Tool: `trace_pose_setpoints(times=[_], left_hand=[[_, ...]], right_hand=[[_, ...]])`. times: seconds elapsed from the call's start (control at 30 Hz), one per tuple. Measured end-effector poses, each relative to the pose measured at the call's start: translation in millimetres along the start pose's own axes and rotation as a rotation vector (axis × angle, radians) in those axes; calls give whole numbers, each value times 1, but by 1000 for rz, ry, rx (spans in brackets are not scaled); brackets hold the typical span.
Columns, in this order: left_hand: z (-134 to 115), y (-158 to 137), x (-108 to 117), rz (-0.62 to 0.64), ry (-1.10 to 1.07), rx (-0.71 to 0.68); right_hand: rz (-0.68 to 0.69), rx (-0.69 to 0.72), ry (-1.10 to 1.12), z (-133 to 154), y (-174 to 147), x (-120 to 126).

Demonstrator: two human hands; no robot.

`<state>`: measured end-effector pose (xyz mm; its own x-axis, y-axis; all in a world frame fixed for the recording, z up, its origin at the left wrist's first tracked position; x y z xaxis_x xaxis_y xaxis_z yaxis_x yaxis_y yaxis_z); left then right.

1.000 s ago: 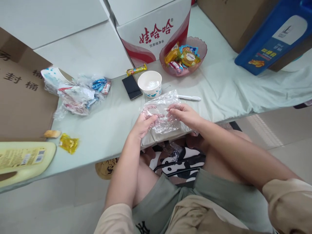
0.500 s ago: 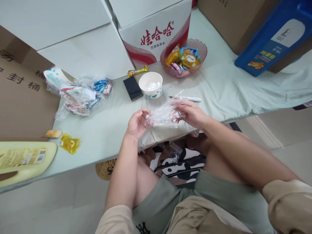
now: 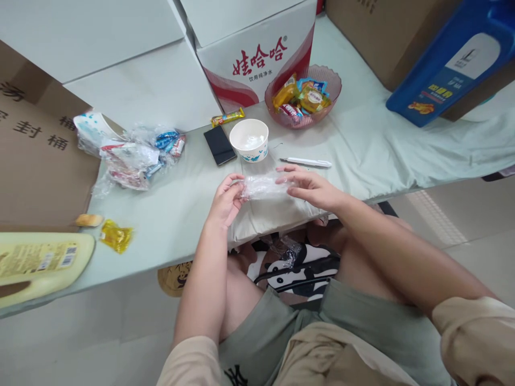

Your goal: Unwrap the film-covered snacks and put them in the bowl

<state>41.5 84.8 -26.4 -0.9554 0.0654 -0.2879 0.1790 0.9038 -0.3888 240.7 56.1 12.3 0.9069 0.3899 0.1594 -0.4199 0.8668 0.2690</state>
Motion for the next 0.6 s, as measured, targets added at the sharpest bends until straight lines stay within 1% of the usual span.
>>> trace_pose_setpoints(times=[0.07,0.13,0.2,0.27,0.33,0.4,0.5,0.6], left_hand=[[0,1,-1,1,-5,-10],[-1,0,-4,21,-5,-30],[-1,-2,-8,36,-2,-33],[1,-3,-9,41,4,-6],[3,-3,-9,33,6,24],[4,-2,-6,20,-4,37],[3,0,-1,-1,-44,36],[2,3,4,-8,-86,31]], right_hand=[[-47,18,-67,-1,1,3],[-118,-10,-123,-5,2,8],[-158,-76,-116,-13,1,10],[-157,-103,-65,-15,1,8],[-135,-35,-60,-8,1,6],[-97,89,-140,4,1,4],[1,212,-351,11,-1,-4],[96,249,-584,9,-4,-14]])
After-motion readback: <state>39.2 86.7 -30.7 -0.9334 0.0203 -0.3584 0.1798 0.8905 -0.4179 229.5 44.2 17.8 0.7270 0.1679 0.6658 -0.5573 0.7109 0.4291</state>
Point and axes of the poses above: each hand's wrist, its own y-axis towards the middle knuckle, its own x-axis out of the back of the hand, z = x × y, the point moved 10 cm from there along y, towards the middle knuckle, and after that the axes turned 6 degrees about x, right-handed, at the moved point
